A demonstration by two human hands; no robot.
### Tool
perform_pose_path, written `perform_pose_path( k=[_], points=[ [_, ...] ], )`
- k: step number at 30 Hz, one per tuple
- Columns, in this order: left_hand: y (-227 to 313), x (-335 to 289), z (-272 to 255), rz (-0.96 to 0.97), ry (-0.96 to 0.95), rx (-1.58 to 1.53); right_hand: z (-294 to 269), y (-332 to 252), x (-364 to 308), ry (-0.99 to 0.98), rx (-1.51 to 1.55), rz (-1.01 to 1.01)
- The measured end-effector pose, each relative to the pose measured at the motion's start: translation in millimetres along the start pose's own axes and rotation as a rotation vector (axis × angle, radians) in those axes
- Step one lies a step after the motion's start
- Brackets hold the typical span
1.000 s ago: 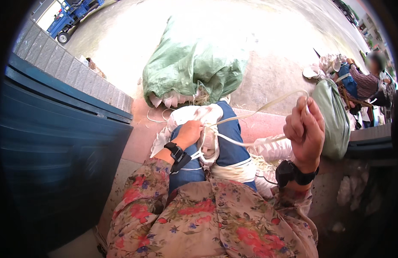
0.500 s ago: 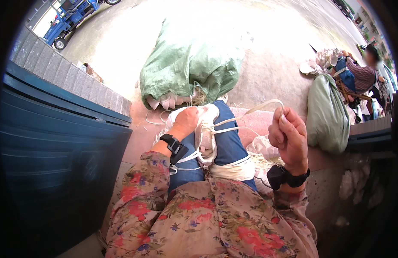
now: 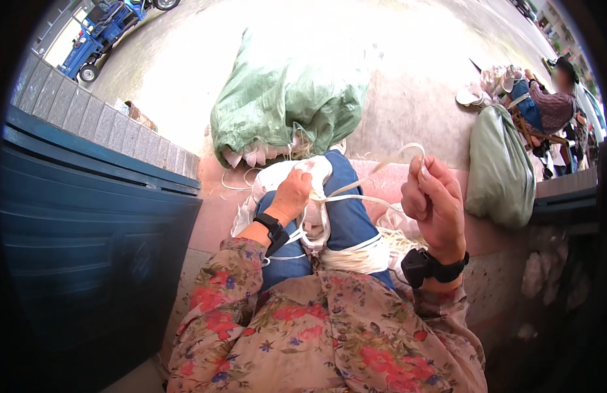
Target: The recorder is sitting down and lacing a white shoe, pulling the long white laces through the eyelets and tying them.
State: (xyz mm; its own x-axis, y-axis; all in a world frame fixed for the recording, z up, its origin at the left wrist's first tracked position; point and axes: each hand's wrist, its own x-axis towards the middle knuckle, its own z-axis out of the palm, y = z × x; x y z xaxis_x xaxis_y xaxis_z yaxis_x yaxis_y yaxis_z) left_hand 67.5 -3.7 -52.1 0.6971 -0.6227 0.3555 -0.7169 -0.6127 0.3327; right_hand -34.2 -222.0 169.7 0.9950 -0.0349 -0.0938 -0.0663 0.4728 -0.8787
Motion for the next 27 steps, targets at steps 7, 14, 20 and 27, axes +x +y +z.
perform_pose_path(
  k=[7,14,20,27],
  points=[
    [-0.8,-22.0,-22.3,0.101,-0.160,0.075,-15.0,-46.4,-16.6,-0.109,0.177,-0.416],
    [-7.8,-19.8,-12.3,-0.213,-0.021,-0.161,-12.2,-74.4,-22.7,-0.236,0.321,-0.552],
    [17.7,-13.7,-30.2,-0.550,-0.297,-0.527,-1.1,-82.8,-12.4,-0.452,0.776,-0.254],
    [8.9,-21.4,-12.0,-0.562,-0.249,-0.581,-9.2,-82.2,-31.3,-0.355,0.500,-0.508]
  ],
)
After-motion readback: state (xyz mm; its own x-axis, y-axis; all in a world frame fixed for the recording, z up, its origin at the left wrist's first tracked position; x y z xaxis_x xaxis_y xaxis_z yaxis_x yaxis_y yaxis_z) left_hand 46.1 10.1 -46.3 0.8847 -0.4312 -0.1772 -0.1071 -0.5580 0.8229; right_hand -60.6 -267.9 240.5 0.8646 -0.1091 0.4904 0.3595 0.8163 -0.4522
